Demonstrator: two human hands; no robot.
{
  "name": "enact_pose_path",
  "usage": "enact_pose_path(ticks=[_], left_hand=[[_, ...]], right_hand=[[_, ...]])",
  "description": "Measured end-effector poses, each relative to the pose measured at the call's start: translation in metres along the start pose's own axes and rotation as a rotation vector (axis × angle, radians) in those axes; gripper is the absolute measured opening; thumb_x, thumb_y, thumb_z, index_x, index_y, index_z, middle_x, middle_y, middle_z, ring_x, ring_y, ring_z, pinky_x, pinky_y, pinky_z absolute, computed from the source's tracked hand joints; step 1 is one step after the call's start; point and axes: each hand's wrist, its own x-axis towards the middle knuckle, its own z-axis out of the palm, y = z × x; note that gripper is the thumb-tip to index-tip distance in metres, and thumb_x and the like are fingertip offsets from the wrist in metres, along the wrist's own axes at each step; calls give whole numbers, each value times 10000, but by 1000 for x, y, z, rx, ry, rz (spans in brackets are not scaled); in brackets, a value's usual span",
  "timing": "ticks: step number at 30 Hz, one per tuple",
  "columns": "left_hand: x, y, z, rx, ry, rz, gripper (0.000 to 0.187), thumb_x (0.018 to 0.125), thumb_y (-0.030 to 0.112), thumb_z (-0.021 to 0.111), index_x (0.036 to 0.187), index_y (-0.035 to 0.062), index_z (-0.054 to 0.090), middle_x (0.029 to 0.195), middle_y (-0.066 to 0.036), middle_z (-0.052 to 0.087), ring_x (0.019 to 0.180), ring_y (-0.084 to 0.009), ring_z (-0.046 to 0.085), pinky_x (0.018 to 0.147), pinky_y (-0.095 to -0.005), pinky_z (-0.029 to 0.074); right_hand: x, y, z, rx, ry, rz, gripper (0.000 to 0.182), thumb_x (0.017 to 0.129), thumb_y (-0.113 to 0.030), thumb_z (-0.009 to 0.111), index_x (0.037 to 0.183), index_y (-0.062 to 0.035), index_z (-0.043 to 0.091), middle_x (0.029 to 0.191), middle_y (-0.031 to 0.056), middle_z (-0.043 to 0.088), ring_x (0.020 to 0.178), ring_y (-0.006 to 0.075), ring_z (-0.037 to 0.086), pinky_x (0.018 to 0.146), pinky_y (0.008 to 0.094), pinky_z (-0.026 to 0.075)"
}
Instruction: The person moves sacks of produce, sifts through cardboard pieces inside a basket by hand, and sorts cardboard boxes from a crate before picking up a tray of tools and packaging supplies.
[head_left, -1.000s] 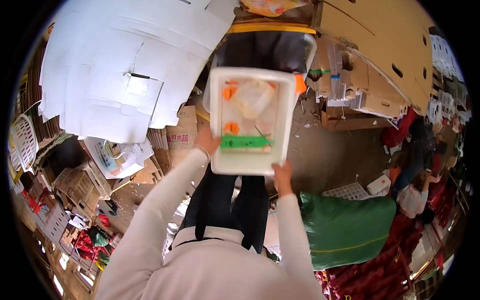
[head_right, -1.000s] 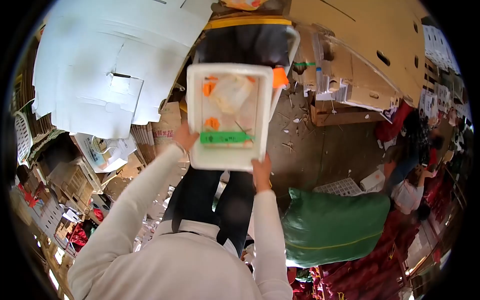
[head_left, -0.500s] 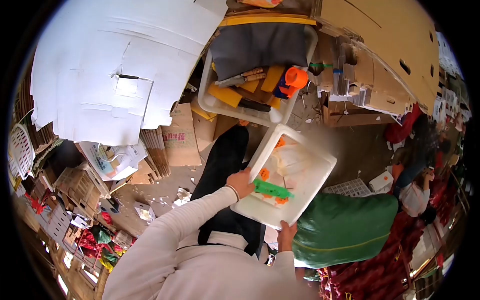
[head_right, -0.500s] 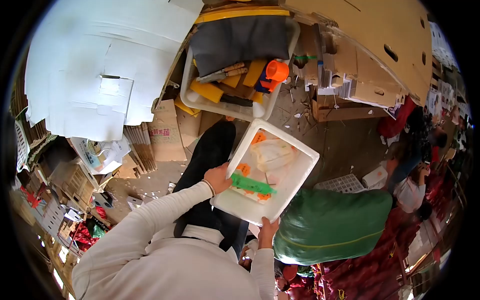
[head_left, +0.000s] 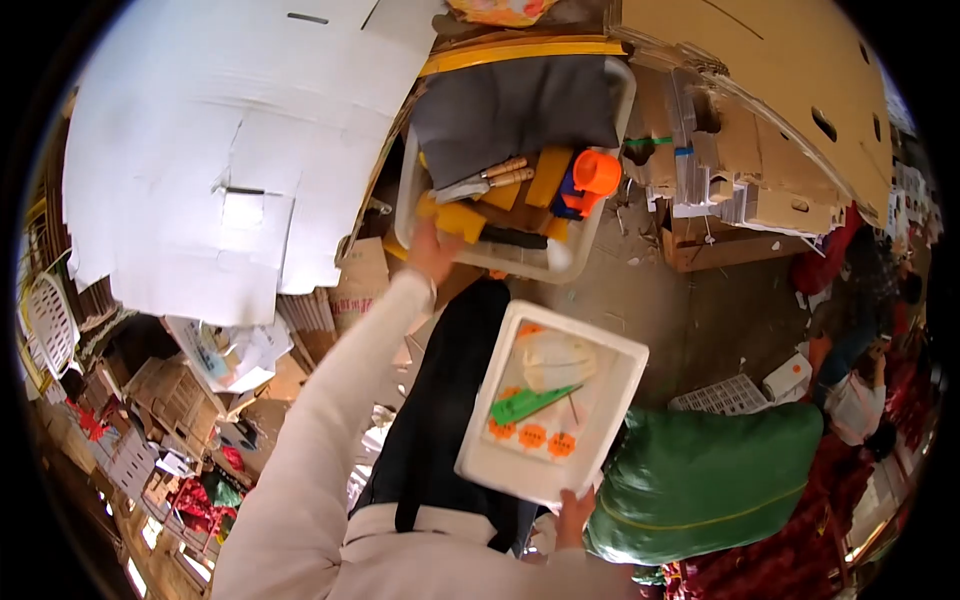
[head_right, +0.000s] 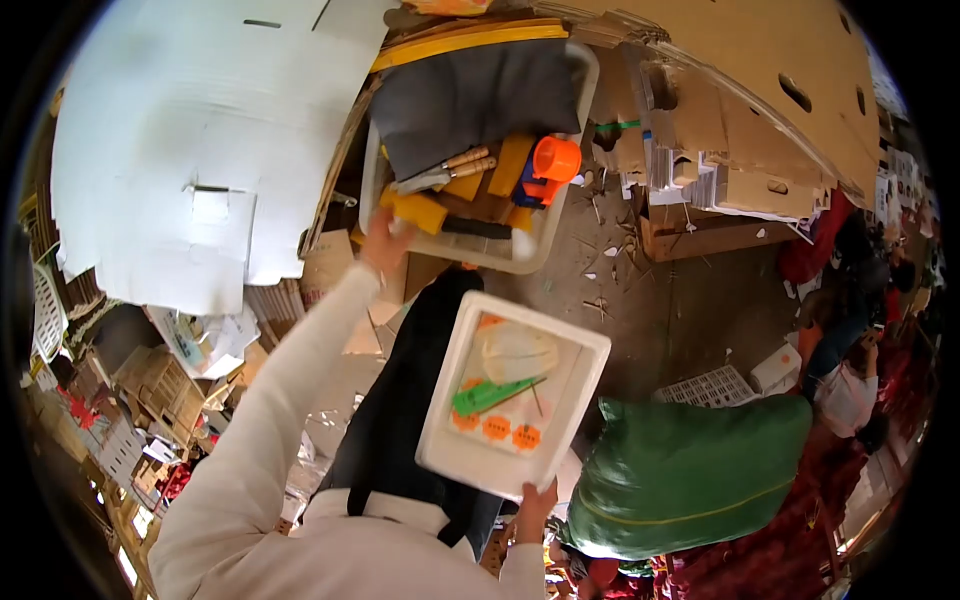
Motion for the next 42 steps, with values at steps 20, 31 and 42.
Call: enact_pose_path(ticks=[20, 31, 42], left_hand=[[235, 71, -36, -2106, 51, -539, 286, 861, 217, 444, 1079, 33, 459, 892, -131, 470, 704, -205, 434, 616, -343, 541], [124, 35, 39, -1246, -186, -119, 253, 675, -55, 455, 904, -4, 550, 940, -137, 587, 1006, -345, 522, 901, -441, 434], [91, 48, 99, 1108, -467, 1061, 116, 704, 135, 565, 810, 111, 605, 870, -29, 565, 931, -206, 507, 790, -363, 398]], right_hand=[[-6, 37, 13, 279, 76, 303, 596, 667, 46, 486, 1247, 23, 352, 1115, 132, 500, 975, 218, 527, 843, 305, 427], [-10, 36, 20, 358, 119, 407, 489, 694, 35, 477, 1178, 60, 415, 1065, 132, 528, 907, 204, 545, 792, 285, 441], [-19, 55, 17, 329, 200, 418, 448, 703, 44, 503, 1144, 73, 436, 1062, 126, 538, 925, 190, 536, 824, 284, 421]])
